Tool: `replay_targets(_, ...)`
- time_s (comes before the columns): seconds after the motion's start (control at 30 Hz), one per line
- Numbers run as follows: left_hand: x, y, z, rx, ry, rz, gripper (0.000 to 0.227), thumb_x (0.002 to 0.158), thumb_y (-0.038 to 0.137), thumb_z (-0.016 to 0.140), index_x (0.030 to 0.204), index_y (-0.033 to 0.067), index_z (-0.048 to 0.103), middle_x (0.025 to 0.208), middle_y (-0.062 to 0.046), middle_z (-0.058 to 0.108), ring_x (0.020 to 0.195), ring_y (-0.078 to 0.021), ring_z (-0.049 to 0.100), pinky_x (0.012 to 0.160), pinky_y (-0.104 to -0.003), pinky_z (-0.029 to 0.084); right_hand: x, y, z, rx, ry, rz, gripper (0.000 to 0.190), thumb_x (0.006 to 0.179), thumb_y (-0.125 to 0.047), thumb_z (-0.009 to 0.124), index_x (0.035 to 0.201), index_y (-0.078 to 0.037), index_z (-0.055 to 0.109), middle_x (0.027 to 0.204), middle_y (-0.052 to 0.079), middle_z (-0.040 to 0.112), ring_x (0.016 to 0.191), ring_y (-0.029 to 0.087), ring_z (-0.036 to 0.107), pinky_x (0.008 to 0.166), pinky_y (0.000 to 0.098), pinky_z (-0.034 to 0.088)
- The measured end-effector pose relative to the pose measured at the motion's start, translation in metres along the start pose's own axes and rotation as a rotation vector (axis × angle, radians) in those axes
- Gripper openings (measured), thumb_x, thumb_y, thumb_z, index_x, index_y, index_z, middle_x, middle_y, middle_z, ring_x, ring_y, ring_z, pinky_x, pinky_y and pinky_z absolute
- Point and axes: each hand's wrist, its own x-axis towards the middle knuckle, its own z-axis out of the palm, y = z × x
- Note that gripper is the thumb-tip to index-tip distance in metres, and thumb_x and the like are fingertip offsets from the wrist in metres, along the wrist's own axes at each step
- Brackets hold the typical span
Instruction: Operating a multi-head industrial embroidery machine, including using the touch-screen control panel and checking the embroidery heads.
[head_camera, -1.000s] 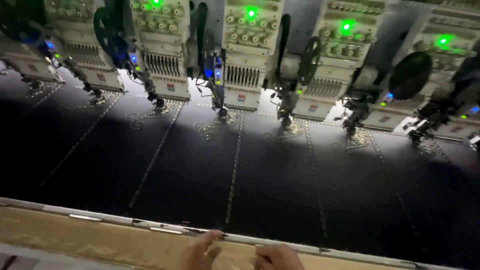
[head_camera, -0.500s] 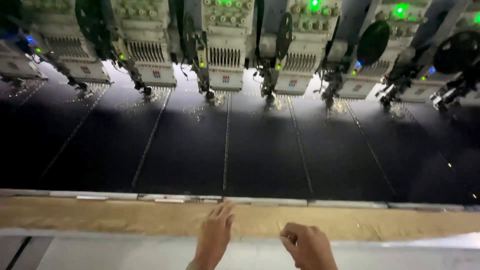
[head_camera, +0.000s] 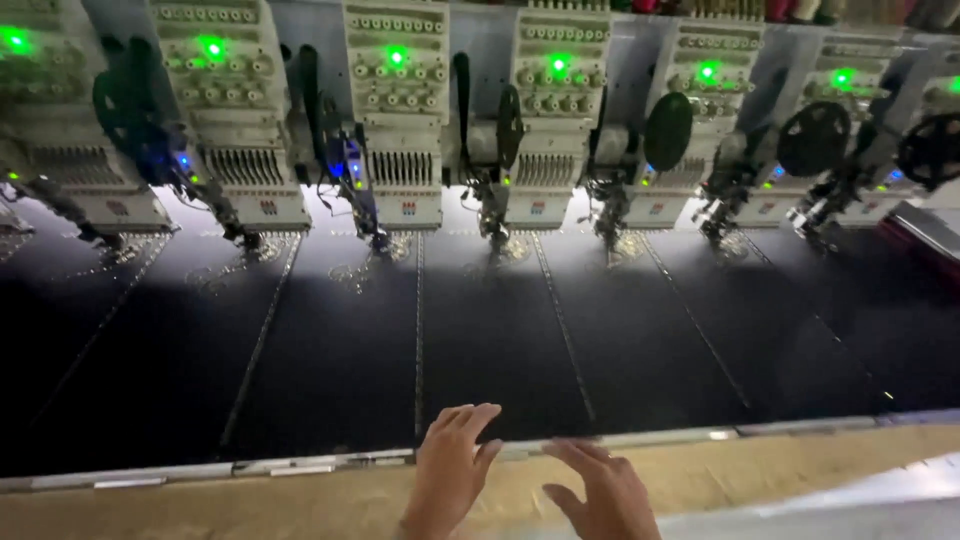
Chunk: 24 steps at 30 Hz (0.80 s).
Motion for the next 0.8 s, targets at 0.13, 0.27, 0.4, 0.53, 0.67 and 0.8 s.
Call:
replay_targets(0.13, 0.116, -0.047, 0.022, 0.044, 0.129, 0.072, 0.035, 0.092, 0.018, 0.071, 0.127, 0.0177, 0.068, 0.122, -0.002, 0.073, 0.120, -0.0263, 0.059, 0.098, -0.045, 0.049, 0.126, 0.026, 0.008, 0.056, 0.066, 0.070, 0.014, 0.093, -0.039, 0.067, 0.095, -0.036, 0.080, 0.096, -0.020, 0.083, 0.085, 0.003, 0.077, 0.077, 0.0220, 0.060)
replay_targets(0.27, 0.292, -0.098, 0.050, 0.029, 0.111, -0.006, 0.021, 0.093, 0.019, 0.069, 0.113, 0.0175, 0.075, 0.110, 0.003, 0.077, 0.107, -0.0218, 0.065, 0.090, -0.040, 0.054, 0.314, 0.070, 0.030, 0.057, 0.117, 0.104, 0.034, 0.087, -0.040, 0.075, 0.119, -0.046, 0.072, 0.132, -0.026, 0.067, 0.119, 0.003, 0.065, 0.093, 0.0325, 0.057)
replay_targets(0.4, 0.489, -0.167, 0.090, -0.011, 0.111, -0.055, 0.016, 0.098, 0.018, 0.063, 0.107, 0.0152, 0.077, 0.104, 0.000, 0.074, 0.101, -0.0254, 0.065, 0.084, -0.041, 0.056, 0.525, 0.104, 0.051, -0.030, -0.047, 0.000, 0.057, 0.090, -0.041, 0.073, 0.143, -0.042, 0.054, 0.146, -0.018, 0.054, 0.130, 0.013, 0.057, 0.100, 0.0402, 0.053)
replay_targets(0.53, 0.658, -0.251, 0.133, 0.029, 0.195, -0.099, 0.022, 0.102, 0.017, 0.056, 0.101, 0.0155, 0.078, 0.098, 0.001, 0.074, 0.097, -0.0228, 0.067, 0.079, -0.041, 0.055, 0.717, 0.129, 0.117, -0.018, 0.029, -0.170, 0.068, 0.087, -0.040, 0.076, 0.148, -0.029, 0.050, 0.153, -0.002, 0.050, 0.134, 0.030, 0.052, 0.100, 0.0511, 0.053)
replay_targets(0.67, 0.801, -0.352, 0.178, 0.396, 0.277, 0.148, 0.017, 0.089, -0.002, 0.062, 0.094, 0.0099, 0.072, 0.092, -0.007, 0.068, 0.087, -0.0319, 0.065, 0.072, -0.045, 0.053, 0.876, 0.125, 0.168, -0.191, 0.117, -0.323, 0.086, 0.088, -0.038, 0.080, 0.155, -0.009, 0.035, 0.164, 0.010, 0.033, 0.148, 0.032, 0.034, 0.111, 0.0485, 0.040)
replay_targets(0.8, 0.910, -0.429, 0.204, 0.460, 0.321, 0.092, 0.014, 0.087, 0.003, 0.060, 0.077, 0.0136, 0.059, 0.081, -0.005, 0.057, 0.078, -0.0299, 0.062, 0.062, -0.043, 0.054, 0.993, 0.110, 0.195, -0.242, 0.195, -0.429, 0.079, 0.101, -0.045, 0.062, 0.157, -0.001, 0.029, 0.168, 0.018, 0.022, 0.156, 0.035, 0.018, 0.120, 0.0488, 0.026)
